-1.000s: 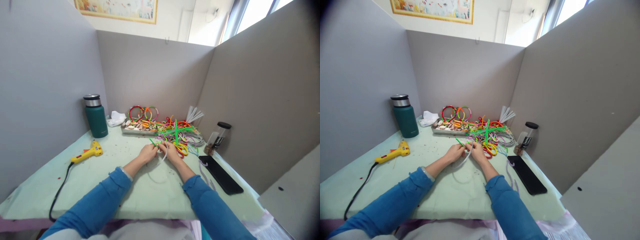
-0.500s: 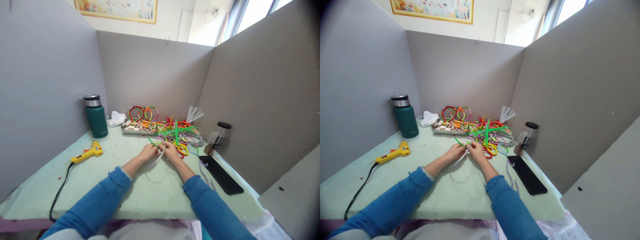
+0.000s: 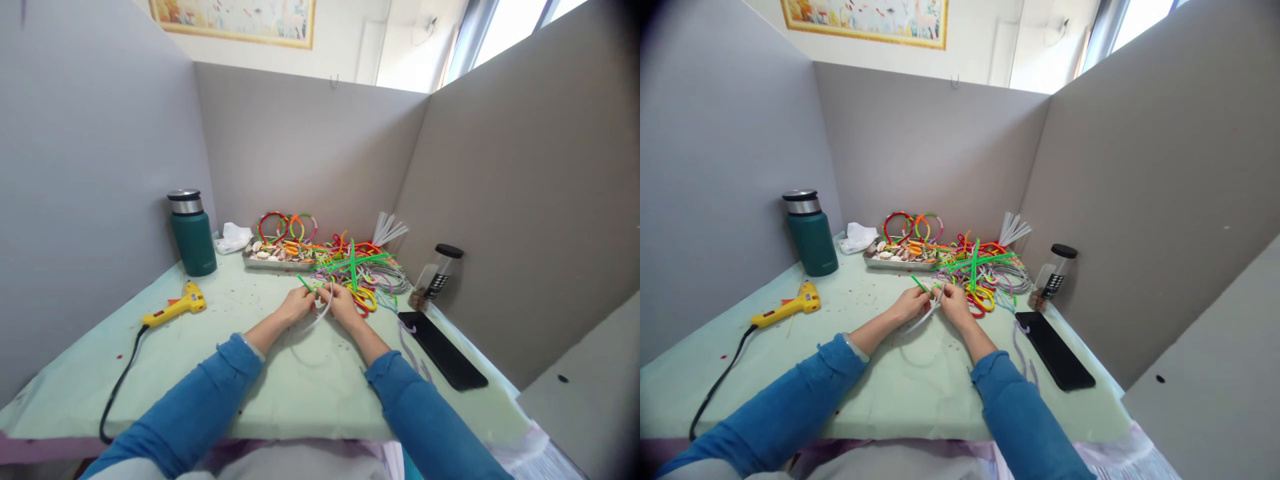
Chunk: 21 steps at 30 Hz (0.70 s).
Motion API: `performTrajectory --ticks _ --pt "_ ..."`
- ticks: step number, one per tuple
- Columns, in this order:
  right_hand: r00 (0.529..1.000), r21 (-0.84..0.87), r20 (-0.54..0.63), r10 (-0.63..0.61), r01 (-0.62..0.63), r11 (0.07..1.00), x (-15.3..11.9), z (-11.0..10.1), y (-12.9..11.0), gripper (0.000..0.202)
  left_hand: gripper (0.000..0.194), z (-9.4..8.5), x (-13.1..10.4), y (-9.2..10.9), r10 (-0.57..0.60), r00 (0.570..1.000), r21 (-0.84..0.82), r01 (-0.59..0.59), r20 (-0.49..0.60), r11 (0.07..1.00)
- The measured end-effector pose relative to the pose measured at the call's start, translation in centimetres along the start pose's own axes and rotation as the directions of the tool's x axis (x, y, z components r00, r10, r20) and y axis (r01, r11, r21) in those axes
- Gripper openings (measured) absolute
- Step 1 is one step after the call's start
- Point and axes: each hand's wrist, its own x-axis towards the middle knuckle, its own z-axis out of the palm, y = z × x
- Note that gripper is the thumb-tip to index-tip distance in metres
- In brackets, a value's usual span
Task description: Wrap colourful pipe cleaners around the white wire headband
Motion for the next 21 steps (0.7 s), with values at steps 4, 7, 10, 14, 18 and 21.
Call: performTrajectory --ticks 4,7,10,14,18,21 --pt "1.0 -0.015 -0.001 -0.001 0.001 1.0 -0.04 -0.08 -0.08 0.026 0.026 -0.13 -0.13 0.24 0.014 1.0 0.006 -0.014 0.005 1.0" --pt "1.0 -0.017 -0.001 -0.003 0.003 1.0 -0.03 -0.12 -0.1 0.029 0.026 -0.21 -0.23 0.36 0.029 1.0 0.008 -0.029 0.005 1.0" --pt "1.0 -0.012 0.006 -0.013 0.013 1.0 -0.01 -0.12 -0.05 0.029 0.027 -0.18 -0.29 0.27 0.039 0.999 -0.016 -0.039 -0.001 0.999" --pt "1.0 -0.009 0.007 -0.012 0.012 1.0 0.11 -0.07 0.27 0.029 0.027 -0.01 -0.24 0.03 0.034 0.999 -0.083 -0.034 -0.001 0.996" --pt "1.0 -0.019 0.015 -0.017 0.017 1.0 0.29 -0.08 0.66 0.03 0.03 0.09 -0.23 0.04 -0.007 1.0 -0.149 0.01 0.02 0.989" --pt "1.0 -0.026 0.009 -0.02 0.021 0.999 0.29 -0.11 0.59 0.028 0.031 0.05 -0.34 0.2 -0.02 0.999 -0.185 0.024 0.025 0.982"
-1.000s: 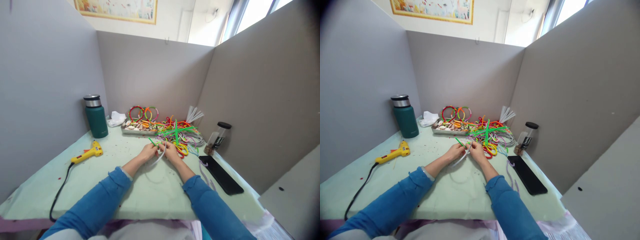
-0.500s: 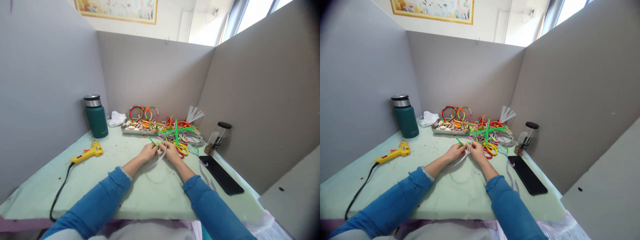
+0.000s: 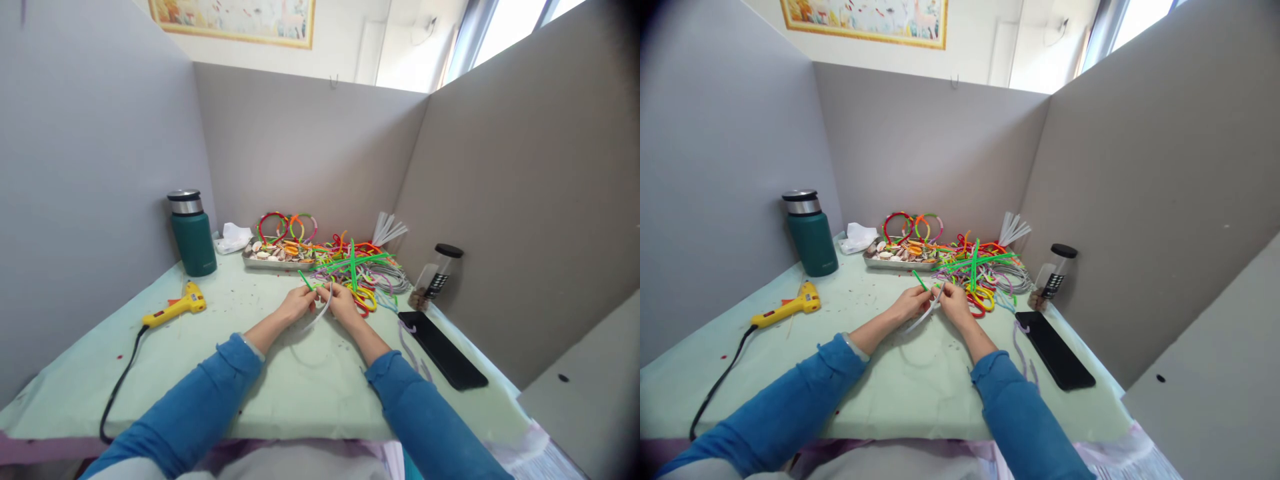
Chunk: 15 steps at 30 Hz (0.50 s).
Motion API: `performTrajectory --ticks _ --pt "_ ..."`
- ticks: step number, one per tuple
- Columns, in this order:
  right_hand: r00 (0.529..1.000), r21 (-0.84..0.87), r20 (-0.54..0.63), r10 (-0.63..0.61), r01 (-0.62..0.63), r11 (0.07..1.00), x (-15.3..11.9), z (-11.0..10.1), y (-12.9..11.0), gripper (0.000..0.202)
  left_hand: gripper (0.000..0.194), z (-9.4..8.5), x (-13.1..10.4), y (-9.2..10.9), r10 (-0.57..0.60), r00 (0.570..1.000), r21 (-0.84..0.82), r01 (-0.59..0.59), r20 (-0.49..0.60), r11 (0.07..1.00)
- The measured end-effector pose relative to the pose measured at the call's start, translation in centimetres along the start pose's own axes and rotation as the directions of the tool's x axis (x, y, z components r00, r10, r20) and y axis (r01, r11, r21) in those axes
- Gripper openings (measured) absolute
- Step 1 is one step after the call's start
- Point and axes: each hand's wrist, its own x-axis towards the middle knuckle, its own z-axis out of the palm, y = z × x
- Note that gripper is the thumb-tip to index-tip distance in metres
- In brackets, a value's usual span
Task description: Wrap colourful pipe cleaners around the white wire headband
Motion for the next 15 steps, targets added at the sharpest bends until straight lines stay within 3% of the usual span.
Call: performTrajectory --ticks 15 --pt "0.999 0.056 -0.011 0.031 -0.031 0.998 -0.17 0.09 -0.46 0.027 0.024 -0.06 -0.25 0.73 -0.07 0.995 -0.176 0.082 0.078 0.981"
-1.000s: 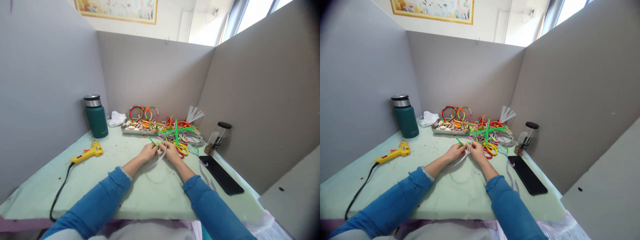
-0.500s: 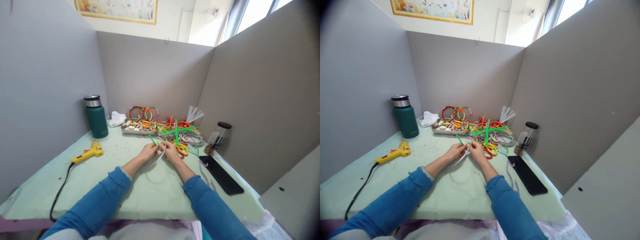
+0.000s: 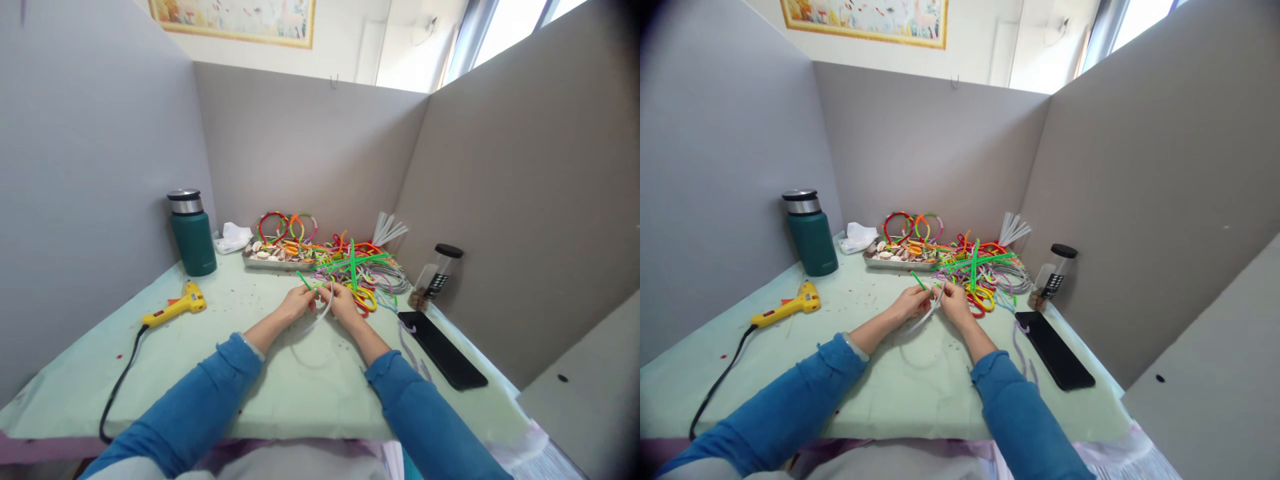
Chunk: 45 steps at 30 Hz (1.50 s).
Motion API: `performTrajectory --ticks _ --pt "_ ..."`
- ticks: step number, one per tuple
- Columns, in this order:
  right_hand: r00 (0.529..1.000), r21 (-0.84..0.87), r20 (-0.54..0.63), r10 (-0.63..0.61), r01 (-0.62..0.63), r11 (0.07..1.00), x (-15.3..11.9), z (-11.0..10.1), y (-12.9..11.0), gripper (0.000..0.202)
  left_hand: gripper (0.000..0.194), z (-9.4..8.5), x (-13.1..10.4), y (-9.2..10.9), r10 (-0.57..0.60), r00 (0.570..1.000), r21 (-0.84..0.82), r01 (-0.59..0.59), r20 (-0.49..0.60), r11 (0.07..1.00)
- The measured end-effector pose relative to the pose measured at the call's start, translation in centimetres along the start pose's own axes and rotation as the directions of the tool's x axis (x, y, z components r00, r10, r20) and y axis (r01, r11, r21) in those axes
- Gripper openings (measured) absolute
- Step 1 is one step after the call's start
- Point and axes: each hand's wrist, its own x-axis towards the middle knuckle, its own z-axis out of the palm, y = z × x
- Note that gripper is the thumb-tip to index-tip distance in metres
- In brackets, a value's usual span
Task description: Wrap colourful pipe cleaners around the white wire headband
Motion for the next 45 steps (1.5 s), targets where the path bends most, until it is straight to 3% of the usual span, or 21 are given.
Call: performTrajectory --ticks 6,16,22,29,45 --pt "1.0 0.016 0.007 0.003 -0.003 1.0 0.0 0.0 0.1 0.029 0.023 0.0 -0.5 0.6 -0.041 0.998 -0.137 0.046 0.044 0.989" --pt "1.0 0.055 0.022 -0.007 0.006 0.998 0.0 -0.1 0.2 0.032 0.035 -0.2 -0.4 0.2 -0.051 0.991 -0.217 0.078 0.126 0.973" --pt "0.999 0.033 0.023 -0.024 0.023 0.999 0.0 -0.2 0.0 0.034 0.021 -0.1 -0.2 0.2 -0.011 0.999 -0.155 0.019 0.052 0.988" --pt "0.998 0.003 0.05 -0.04 0.04 0.999 0.3 -0.4 0.8 0.035 0.024 -0.2 0.1 -0.3 0.024 1.0 -0.066 -0.024 0.003 0.998" --pt "0.999 0.074 0.052 -0.011 0.008 0.997 -0.1 -0.2 -0.1 0.034 0.025 -0.3 -0.9 0.9 -0.037 0.989 -0.262 0.074 0.144 0.962"
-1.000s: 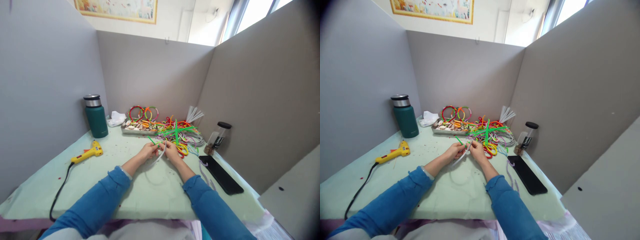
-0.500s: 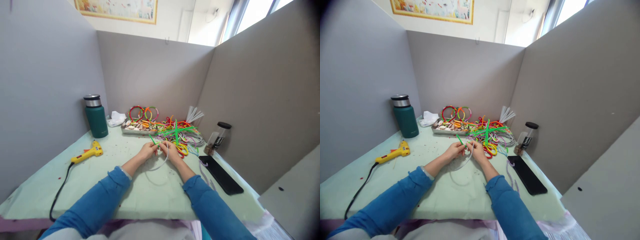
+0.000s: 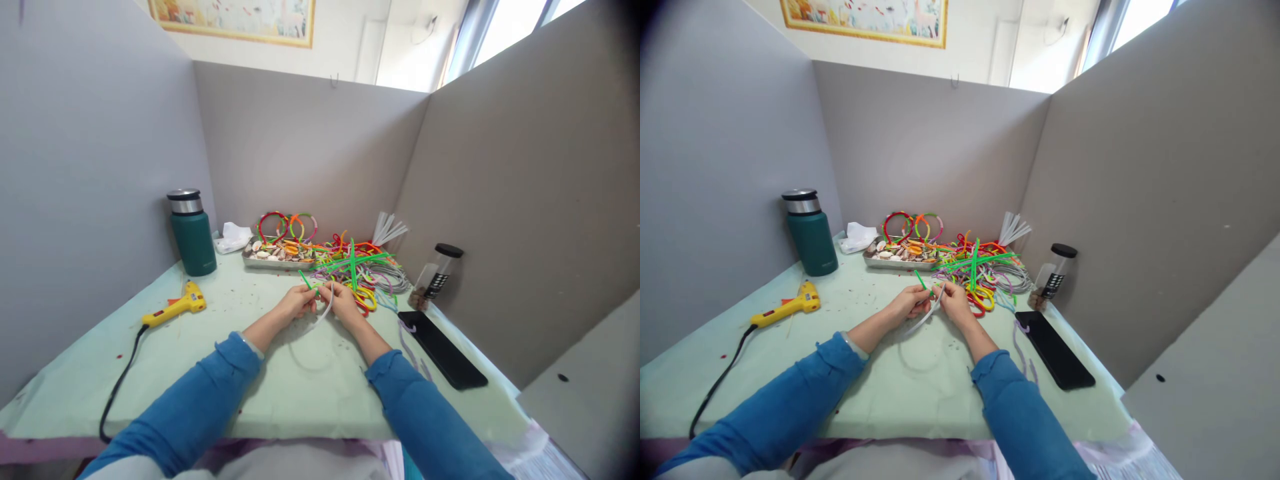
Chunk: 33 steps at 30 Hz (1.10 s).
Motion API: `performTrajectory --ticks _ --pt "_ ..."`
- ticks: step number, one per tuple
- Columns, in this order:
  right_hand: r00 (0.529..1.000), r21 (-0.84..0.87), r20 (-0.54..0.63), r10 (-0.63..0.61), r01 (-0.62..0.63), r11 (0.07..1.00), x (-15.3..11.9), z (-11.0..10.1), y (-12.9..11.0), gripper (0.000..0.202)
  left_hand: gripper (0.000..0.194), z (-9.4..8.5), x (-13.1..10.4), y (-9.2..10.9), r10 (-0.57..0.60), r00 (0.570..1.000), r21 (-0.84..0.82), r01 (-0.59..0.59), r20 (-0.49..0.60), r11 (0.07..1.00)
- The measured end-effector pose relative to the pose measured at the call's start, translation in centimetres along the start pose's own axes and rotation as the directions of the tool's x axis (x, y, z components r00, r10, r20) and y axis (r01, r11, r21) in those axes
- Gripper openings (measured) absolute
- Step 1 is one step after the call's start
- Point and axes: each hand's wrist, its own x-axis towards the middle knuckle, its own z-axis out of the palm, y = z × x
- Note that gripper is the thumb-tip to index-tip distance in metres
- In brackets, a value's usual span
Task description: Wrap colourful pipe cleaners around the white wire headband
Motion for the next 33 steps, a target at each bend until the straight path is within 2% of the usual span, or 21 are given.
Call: performTrajectory --ticks 15,23,28,33 --pt "1.0 0.029 0.017 -0.005 0.005 1.0 0.3 -0.3 1.0 0.04 0.028 0.0 -0.3 0.3 -0.001 1.0 0.04 0.001 0.001 0.999" --pt "1.0 -0.024 0.017 0.004 -0.004 1.0 0.0 -0.2 -0.1 0.038 0.034 -0.2 0.2 -0.6 0.041 0.999 0.161 -0.041 0.003 0.986" --pt "0.998 -0.007 0.064 0.004 -0.003 1.0 -0.2 -0.1 -0.4 0.033 0.027 -0.2 0.1 -0.5 0.067 0.998 0.262 -0.061 -0.014 0.963" --pt "0.998 -0.016 0.064 0.003 -0.002 1.0 -0.2 -0.2 -0.3 0.033 0.025 0.0 -0.1 -0.3 0.079 0.997 0.314 -0.07 -0.015 0.947"
